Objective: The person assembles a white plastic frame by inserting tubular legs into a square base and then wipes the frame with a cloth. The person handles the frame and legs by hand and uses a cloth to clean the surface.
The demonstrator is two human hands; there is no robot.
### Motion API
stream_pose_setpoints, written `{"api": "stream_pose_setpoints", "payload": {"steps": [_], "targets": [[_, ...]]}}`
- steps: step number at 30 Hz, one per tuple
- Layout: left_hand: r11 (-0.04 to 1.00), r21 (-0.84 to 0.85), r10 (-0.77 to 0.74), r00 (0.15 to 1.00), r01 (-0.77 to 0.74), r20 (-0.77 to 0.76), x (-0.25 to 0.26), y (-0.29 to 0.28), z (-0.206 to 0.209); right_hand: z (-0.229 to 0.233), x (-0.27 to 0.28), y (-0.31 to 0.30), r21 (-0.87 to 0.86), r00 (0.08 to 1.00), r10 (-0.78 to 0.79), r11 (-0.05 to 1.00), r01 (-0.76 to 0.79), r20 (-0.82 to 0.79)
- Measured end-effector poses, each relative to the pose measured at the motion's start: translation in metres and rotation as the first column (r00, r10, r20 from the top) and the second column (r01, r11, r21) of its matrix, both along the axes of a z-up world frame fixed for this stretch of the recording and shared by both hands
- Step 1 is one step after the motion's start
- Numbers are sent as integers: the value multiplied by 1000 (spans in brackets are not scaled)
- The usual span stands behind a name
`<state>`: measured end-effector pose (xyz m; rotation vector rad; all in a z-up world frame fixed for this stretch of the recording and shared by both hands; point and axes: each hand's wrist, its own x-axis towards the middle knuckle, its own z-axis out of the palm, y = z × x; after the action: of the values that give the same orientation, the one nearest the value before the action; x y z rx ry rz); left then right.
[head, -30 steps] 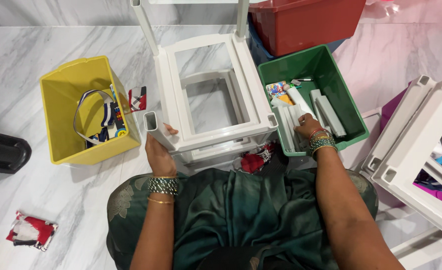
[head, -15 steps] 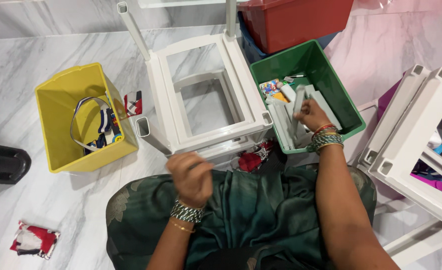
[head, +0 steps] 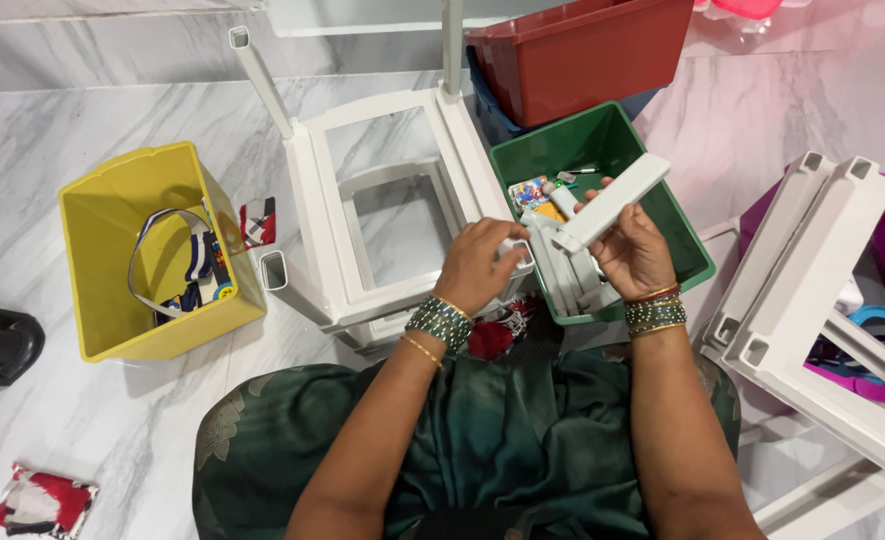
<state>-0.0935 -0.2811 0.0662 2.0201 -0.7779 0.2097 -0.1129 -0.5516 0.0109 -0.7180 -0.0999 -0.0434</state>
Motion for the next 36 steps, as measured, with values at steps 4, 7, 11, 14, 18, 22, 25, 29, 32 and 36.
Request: {"api": "stream_pose_setpoints", "payload": {"steps": [4, 7, 11, 14, 18, 22, 25, 29, 32, 36], "targets": [[967, 183, 160, 981, -178, 108, -4, -15, -9, 9, 1, 10, -136, 999, -49, 989, 52, 24], [897, 273, 323, 937, -348, 135, -10, -17, -19, 14, 1, 17, -217, 997, -72, 973, 77, 31], [898, 338, 274, 959, -283, 75, -7, -11, -31, 17, 2, 29, -320, 997, -66, 945, 72, 32], [923, 274, 224, 956, -271, 191, -5, -6, -36, 18, 4, 41, -385, 998, -50, 921, 58, 31], [934, 279, 184, 970, -223, 158, -2, 6, -37, 25, 3, 56, -477, 997, -44, 876, 67, 60], [938, 268, 163, 962, -219, 217, 0, 20, -37, 31, -2, 70, -582, 988, -76, 801, 139, 131], [941, 265, 150, 963, -209, 225, 1, 24, -36, 38, -4, 81, -674, 976, -68, 713, 194, 209], [934, 299, 138, 970, -195, 201, 0, 24, -34, 46, -8, 88, -721, 969, -32, 662, 204, 245], [936, 289, 141, 966, -201, 215, -1, 24, -33, 50, -11, 90, -771, 967, -38, 596, 224, 252], [944, 257, 161, 967, -209, 197, -4, 23, -30, 53, -14, 92, -872, 959, -10, 413, 262, 284]]}}
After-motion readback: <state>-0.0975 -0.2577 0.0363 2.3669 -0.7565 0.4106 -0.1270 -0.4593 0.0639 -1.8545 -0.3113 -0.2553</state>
